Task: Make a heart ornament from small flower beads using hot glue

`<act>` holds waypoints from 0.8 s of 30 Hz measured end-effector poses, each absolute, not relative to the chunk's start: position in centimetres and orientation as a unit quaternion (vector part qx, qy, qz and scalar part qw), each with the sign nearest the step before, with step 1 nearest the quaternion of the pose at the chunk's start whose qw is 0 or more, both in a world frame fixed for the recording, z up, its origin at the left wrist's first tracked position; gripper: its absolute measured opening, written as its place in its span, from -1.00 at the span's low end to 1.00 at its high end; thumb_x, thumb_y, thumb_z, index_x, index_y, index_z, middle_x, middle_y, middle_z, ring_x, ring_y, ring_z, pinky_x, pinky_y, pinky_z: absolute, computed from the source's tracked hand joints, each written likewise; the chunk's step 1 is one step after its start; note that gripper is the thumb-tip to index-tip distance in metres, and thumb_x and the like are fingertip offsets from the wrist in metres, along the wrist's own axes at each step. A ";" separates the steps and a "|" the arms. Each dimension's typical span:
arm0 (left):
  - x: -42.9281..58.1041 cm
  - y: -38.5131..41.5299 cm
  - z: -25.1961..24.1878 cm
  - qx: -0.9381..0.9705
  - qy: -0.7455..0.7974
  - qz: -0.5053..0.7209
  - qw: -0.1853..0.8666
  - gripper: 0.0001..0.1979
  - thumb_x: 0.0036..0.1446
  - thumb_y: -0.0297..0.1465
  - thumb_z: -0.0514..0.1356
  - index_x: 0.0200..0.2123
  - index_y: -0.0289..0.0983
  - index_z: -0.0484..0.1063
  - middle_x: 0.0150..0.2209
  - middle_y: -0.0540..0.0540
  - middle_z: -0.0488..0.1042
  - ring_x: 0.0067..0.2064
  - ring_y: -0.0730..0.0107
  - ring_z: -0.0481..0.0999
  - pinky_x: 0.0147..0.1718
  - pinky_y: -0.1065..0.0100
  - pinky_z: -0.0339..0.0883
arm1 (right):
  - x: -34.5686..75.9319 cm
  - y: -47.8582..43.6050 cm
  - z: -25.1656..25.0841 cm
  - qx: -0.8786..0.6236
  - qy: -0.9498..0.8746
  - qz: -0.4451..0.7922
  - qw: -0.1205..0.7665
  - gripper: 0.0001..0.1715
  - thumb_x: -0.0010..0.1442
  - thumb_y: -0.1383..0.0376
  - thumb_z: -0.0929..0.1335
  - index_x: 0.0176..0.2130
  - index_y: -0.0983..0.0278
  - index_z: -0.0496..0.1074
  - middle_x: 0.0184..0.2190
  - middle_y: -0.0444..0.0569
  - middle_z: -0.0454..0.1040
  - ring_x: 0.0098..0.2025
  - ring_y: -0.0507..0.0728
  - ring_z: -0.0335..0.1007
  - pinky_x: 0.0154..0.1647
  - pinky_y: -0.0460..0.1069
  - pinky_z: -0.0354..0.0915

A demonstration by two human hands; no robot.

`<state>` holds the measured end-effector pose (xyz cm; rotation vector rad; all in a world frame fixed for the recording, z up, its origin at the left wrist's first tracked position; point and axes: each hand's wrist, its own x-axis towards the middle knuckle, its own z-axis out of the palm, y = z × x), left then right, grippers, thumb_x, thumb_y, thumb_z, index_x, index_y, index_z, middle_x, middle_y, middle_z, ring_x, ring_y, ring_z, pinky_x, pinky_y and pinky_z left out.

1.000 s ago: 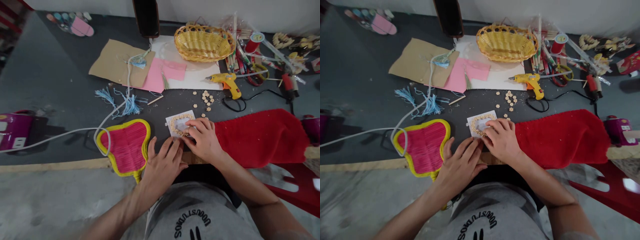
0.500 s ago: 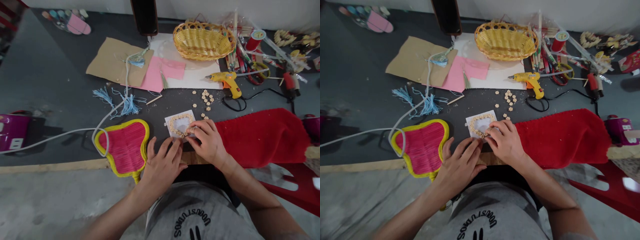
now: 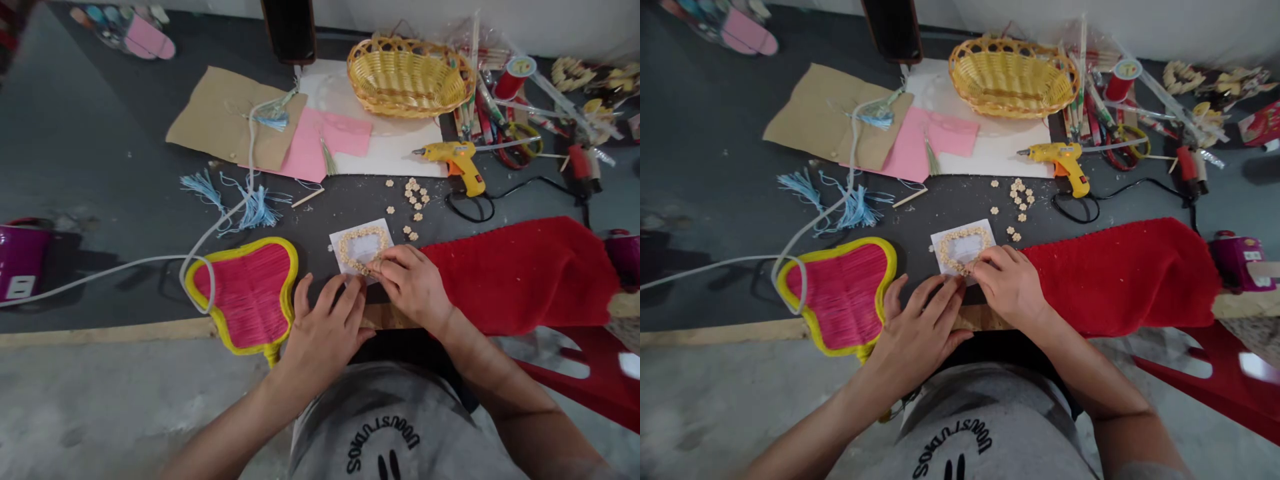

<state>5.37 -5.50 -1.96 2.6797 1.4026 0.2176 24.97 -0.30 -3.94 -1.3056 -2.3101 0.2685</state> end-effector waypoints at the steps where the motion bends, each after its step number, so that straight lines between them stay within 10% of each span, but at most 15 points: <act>1: 5.4 -5.5 -2.0 0.883 0.462 0.071 0.054 -0.46 0.24 -0.11 0.22 0.16 -0.33 0.41 0.16 -0.21 0.46 0.18 0.01 0.33 0.35 -0.19 -0.34 | 25.0 -0.3 -4.0 -0.475 -0.842 0.098 0.236 -0.82 0.32 0.34 0.33 -0.18 0.22 0.57 -0.24 -0.04 0.53 -0.19 0.11 0.41 -0.17 0.01 0.35; 24: 5.4 -5.4 -1.9 0.885 0.458 0.064 0.044 -0.46 0.19 -0.10 0.28 0.12 -0.32 0.43 0.16 -0.18 0.46 0.16 0.01 0.33 0.29 -0.20 -0.15 | 24.7 -0.4 -3.7 -0.479 -0.830 0.123 0.258 -0.81 0.32 0.24 0.35 -0.15 0.22 0.56 -0.26 -0.03 0.53 -0.20 0.12 0.43 -0.16 0.05 0.35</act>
